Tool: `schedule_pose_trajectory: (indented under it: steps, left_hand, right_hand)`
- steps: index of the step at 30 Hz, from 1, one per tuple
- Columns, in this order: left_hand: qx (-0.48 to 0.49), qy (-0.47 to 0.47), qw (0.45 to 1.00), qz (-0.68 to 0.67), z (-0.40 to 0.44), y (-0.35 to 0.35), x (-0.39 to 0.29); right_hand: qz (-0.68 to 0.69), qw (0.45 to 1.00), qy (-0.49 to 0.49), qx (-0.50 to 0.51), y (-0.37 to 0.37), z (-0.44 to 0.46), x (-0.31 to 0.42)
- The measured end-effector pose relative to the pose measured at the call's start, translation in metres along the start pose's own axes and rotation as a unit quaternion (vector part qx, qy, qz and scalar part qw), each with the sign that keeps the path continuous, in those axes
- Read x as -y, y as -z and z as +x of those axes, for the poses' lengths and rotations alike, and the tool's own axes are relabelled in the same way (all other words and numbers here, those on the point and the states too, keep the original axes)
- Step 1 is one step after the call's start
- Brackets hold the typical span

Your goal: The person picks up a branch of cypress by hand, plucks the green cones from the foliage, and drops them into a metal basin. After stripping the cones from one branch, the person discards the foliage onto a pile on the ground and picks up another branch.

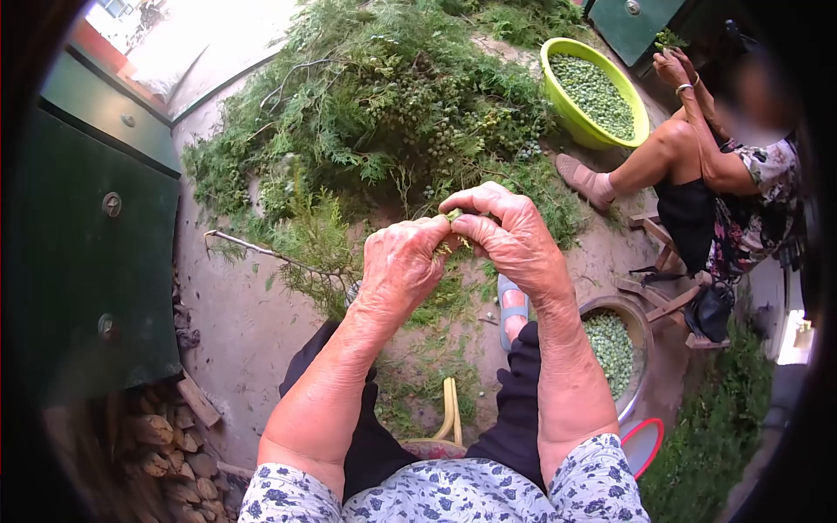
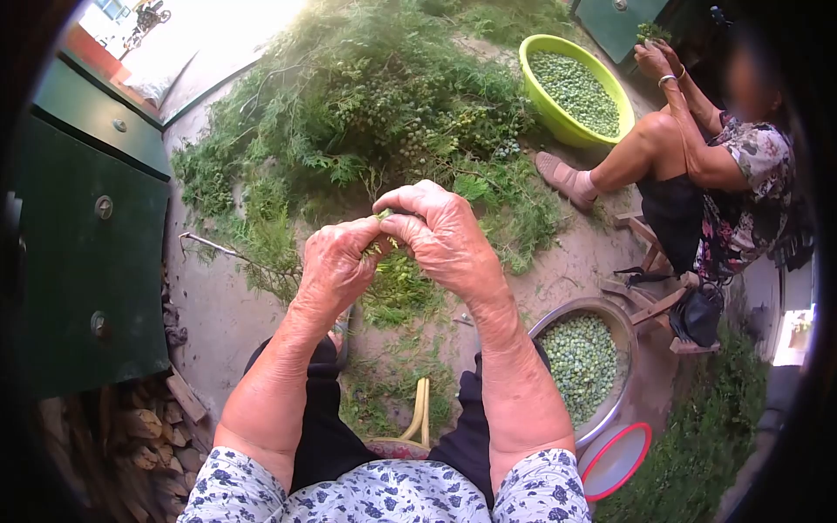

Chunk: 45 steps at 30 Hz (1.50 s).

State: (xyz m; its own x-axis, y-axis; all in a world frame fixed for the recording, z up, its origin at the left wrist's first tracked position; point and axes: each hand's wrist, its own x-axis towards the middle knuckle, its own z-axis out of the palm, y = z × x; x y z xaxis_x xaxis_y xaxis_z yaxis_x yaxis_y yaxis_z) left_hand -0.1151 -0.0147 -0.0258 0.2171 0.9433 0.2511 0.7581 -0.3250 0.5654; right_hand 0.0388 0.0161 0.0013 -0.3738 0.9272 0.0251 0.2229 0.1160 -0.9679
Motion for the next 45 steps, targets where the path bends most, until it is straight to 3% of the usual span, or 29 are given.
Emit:
schedule_pose_trajectory:
  steps: [4,6,7,8,10,11,12,16,18,20,22,35,42,45]
  left_hand:
    - [0.026,0.045,0.995,-0.088,0.003,0.006,-0.002]
    - [0.038,0.069,0.99,-0.117,0.004,0.005,0.0]
    - [0.01,0.068,0.982,-0.175,0.004,0.001,0.004]
    - [-0.017,0.067,0.97,-0.232,0.004,-0.001,0.006]
    - [-0.017,0.091,0.954,-0.285,0.006,0.005,0.002]
    - [-0.023,0.16,0.925,-0.344,0.008,0.008,0.0]
    - [-0.028,0.229,0.887,-0.399,0.009,0.01,0.0]
    - [-0.103,0.271,0.789,-0.542,0.012,0.006,0.013]
    - [-0.132,0.278,0.774,-0.553,0.015,0.01,0.014]
    - [-0.161,0.284,0.759,-0.564,0.016,0.013,0.016]
    - [-0.175,0.332,0.7,-0.608,0.017,0.016,0.02]
    - [-0.108,0.292,0.762,-0.567,0.012,0.012,0.002]
    - [-0.111,0.244,0.822,-0.503,0.012,0.008,0.0]
    - [-0.103,0.264,0.814,-0.507,0.011,0.007,0.002]
  right_hand:
    - [0.048,0.998,-0.035,-0.008,-0.002,0.0,0.004]
    - [0.299,0.942,-0.146,-0.039,-0.001,-0.001,0.002]
    - [0.401,0.905,-0.132,-0.055,0.001,0.001,-0.003]
    - [0.401,0.905,-0.133,-0.055,0.004,0.003,-0.003]
    - [0.529,0.839,-0.058,-0.109,0.01,0.006,-0.003]
    - [0.564,0.821,-0.033,-0.077,0.016,0.006,-0.005]
    - [0.564,0.821,-0.034,-0.077,0.02,0.005,-0.003]
    - [0.603,0.791,-0.033,-0.1,0.028,0.003,0.005]
    - [0.645,0.763,-0.009,-0.042,0.033,0.004,-0.01]
    - [0.633,0.772,-0.013,-0.051,0.031,0.001,-0.018]
    - [0.483,0.853,-0.13,-0.149,0.024,-0.001,-0.011]
    - [0.331,0.926,-0.134,-0.125,-0.018,-0.004,-0.001]
    - [0.413,0.892,-0.131,-0.132,-0.018,-0.002,-0.006]
    - [0.394,0.898,-0.153,-0.122,-0.018,-0.002,-0.003]
